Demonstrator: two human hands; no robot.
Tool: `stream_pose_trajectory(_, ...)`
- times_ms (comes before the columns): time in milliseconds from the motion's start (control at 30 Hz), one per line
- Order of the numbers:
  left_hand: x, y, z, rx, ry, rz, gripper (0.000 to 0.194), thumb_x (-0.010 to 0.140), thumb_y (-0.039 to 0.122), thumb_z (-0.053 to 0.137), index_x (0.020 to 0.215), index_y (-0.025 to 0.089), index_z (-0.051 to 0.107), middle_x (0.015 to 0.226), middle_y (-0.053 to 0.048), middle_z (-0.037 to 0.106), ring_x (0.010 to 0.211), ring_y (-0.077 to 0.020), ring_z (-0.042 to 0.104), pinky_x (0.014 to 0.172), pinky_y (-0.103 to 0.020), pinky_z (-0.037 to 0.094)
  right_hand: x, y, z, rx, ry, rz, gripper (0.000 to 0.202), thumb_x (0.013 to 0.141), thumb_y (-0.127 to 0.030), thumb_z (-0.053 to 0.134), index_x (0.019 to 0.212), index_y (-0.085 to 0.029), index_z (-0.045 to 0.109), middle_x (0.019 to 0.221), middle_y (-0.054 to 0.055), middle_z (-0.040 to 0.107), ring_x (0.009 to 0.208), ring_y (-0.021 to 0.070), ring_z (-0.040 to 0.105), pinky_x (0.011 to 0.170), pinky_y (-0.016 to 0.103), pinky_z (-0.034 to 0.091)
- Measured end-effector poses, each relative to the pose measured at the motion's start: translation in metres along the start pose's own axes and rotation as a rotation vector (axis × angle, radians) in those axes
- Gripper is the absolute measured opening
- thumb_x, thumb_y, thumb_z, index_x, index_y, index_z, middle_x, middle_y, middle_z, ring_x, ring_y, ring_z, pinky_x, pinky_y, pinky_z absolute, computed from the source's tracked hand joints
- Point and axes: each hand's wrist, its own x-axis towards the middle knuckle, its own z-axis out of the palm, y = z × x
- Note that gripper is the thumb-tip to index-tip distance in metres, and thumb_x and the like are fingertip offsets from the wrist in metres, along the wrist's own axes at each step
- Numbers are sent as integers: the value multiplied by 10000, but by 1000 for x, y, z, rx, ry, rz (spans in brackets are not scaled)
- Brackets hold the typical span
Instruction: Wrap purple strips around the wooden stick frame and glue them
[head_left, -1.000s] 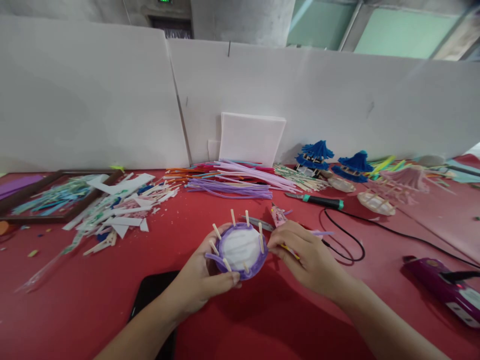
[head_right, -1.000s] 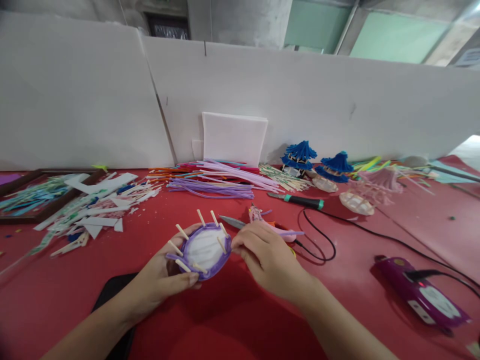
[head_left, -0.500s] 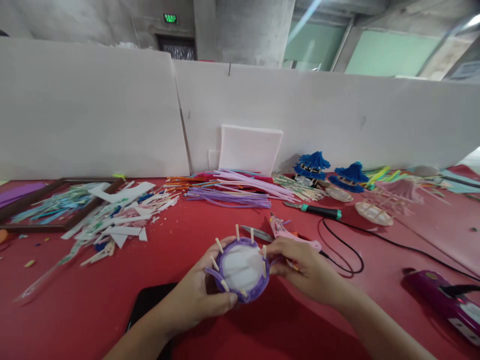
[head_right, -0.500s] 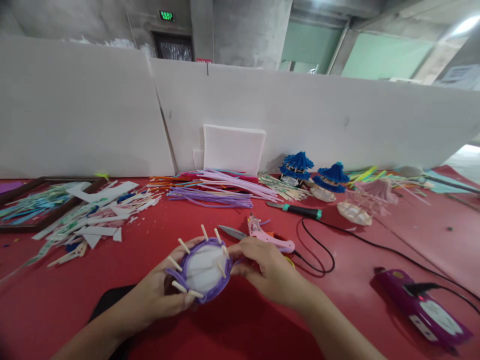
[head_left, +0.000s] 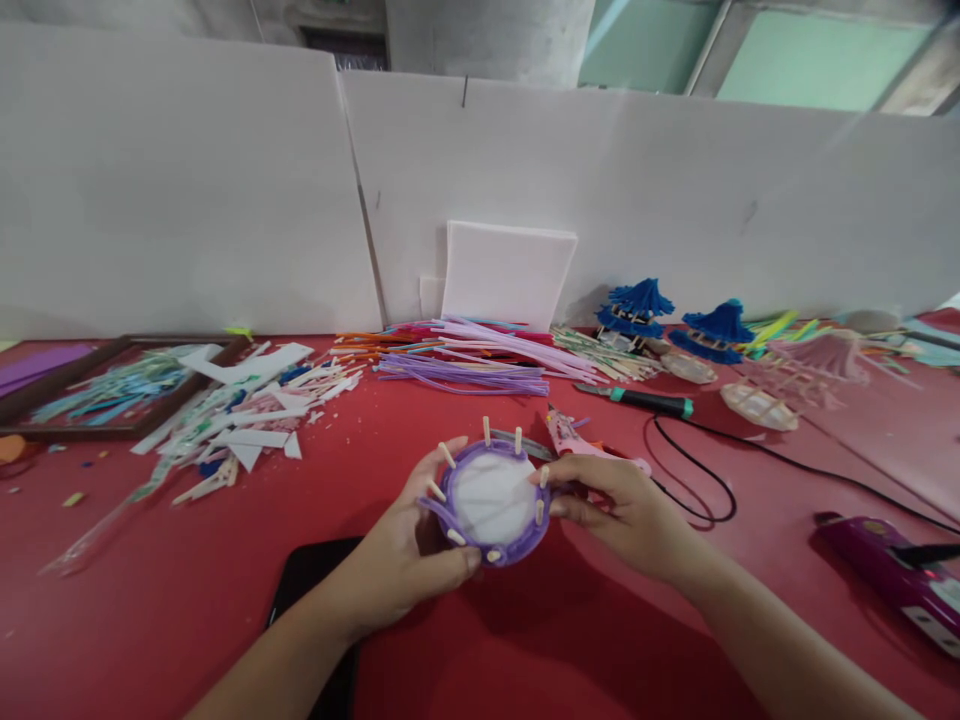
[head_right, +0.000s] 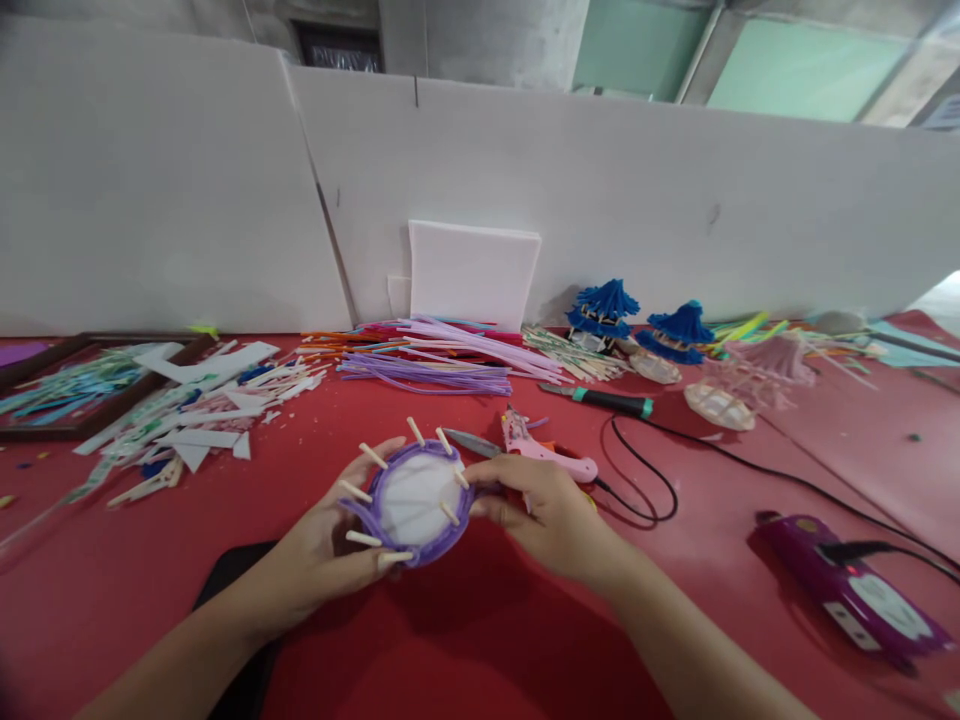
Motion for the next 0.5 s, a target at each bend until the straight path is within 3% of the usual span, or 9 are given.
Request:
stream_pose_trajectory(133, 3, 0, 3, -155, 32, 31, 775, 683, 157, 734, 1357, 311, 384, 1041, -56, 648, 821, -160, 612, 786, -302, 467, 1, -1, 1, 9, 38, 14, 152, 831, -127, 593, 944, -213, 646, 847, 16, 707, 767, 126, 655, 702, 202, 527)
stream_pose_trajectory(333, 6, -10, -1, -260, 48, 18, 767, 699, 162, 737, 1363, 302, 380, 1084, -79, 665, 868, -163, 623, 729, -261, 476, 1, -1, 4, 16, 87, 50, 143, 818, -124, 579, 913, -205, 649, 824, 22, 713, 742, 133, 658, 674, 210, 537)
stream_pose_trajectory(500, 6, -10, 0, -309, 69, 9, 772, 687, 137, 742, 1362, 272, 392, 1031, -72, 692, 898, -158, 630, 774, -256, 473, 0, 0, 5, -3, 99, 56, 142, 805, -118, 573, 892, -199, 650, 789, 16, 706, 704, 131, 646, 649, 213, 529)
